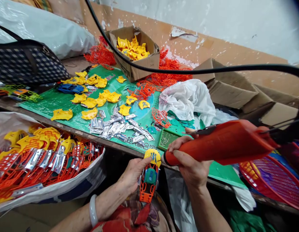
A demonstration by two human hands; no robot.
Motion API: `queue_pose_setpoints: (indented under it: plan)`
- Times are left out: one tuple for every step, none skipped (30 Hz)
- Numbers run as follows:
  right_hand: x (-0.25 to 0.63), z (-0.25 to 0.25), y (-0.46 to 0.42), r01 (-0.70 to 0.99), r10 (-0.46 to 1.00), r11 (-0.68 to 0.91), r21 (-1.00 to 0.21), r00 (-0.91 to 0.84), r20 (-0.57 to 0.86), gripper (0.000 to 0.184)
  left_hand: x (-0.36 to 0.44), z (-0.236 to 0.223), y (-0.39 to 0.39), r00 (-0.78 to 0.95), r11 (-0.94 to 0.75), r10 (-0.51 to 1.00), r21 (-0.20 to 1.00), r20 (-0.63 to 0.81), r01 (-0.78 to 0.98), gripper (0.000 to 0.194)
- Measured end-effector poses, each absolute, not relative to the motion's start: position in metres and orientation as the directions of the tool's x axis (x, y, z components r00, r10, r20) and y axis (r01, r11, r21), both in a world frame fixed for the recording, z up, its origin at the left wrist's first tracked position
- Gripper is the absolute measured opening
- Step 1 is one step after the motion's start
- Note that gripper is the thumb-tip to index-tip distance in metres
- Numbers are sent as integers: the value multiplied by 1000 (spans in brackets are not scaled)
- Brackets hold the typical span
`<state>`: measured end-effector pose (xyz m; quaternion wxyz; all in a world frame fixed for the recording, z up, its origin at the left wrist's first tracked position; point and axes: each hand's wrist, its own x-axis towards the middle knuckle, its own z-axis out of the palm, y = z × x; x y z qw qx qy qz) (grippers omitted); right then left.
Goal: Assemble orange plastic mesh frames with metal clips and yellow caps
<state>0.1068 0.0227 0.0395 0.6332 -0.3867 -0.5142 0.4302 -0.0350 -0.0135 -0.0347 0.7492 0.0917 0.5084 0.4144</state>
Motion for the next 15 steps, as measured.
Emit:
queue_pose_setpoints:
  plan:
    - [107,39,23,-143,941,335,-931,100,323,44,-35,-35,-13,139,642,712,558,-688,-526,38]
    - [107,38,22,-138,941,335,-932,100,323,42,-35,-35,-13,139,644,710,557,-690,-525,38]
    - [107,37,22,-131,943,330,-935,101,319,40,-35,-34,-13,138,645,708,556,-692,-523,37]
    - [107,37,22,-124,944,324,-938,101,313,38,-35,-34,-13,137,648,706,556,-695,-521,37]
    - [107,37,22,-115,946,320,-940,101,309,35,-35,-34,-13,135,651,702,555,-699,-518,36]
    - [106,37,21,-107,946,318,-942,98,308,32,-35,-34,-13,133,656,698,554,-703,-513,35]
    - [106,37,21,-97,947,317,-943,95,308,30,-35,-34,-12,131,660,694,553,-708,-508,35]
    - [106,37,20,-87,946,318,-944,92,310,29,-35,-35,-12,128,664,690,553,-712,-504,35]
    - [105,36,20,-74,946,318,-945,91,311,28,-35,-35,-13,126,667,687,553,-716,-499,36]
    - [105,36,19,-59,945,318,-946,94,312,28,-35,-36,-13,124,670,685,554,-718,-494,37]
    - [104,35,18,-43,944,318,-947,101,313,29,-35,-36,-13,124,672,684,555,-719,-490,38]
    - [103,34,17,-26,943,319,-947,110,315,29,-35,-36,-13,124,673,685,558,-718,-487,40]
    - [103,33,15,-11,941,320,-947,117,316,30,-35,-36,-14,126,672,687,560,-716,-485,42]
    - [102,32,14,4,940,321,-947,123,319,31,-35,-36,-14,128,672,689,562,-714,-483,43]
    - [101,32,13,15,938,324,-946,127,323,32,-35,-36,-14,129,671,690,562,-712,-483,44]
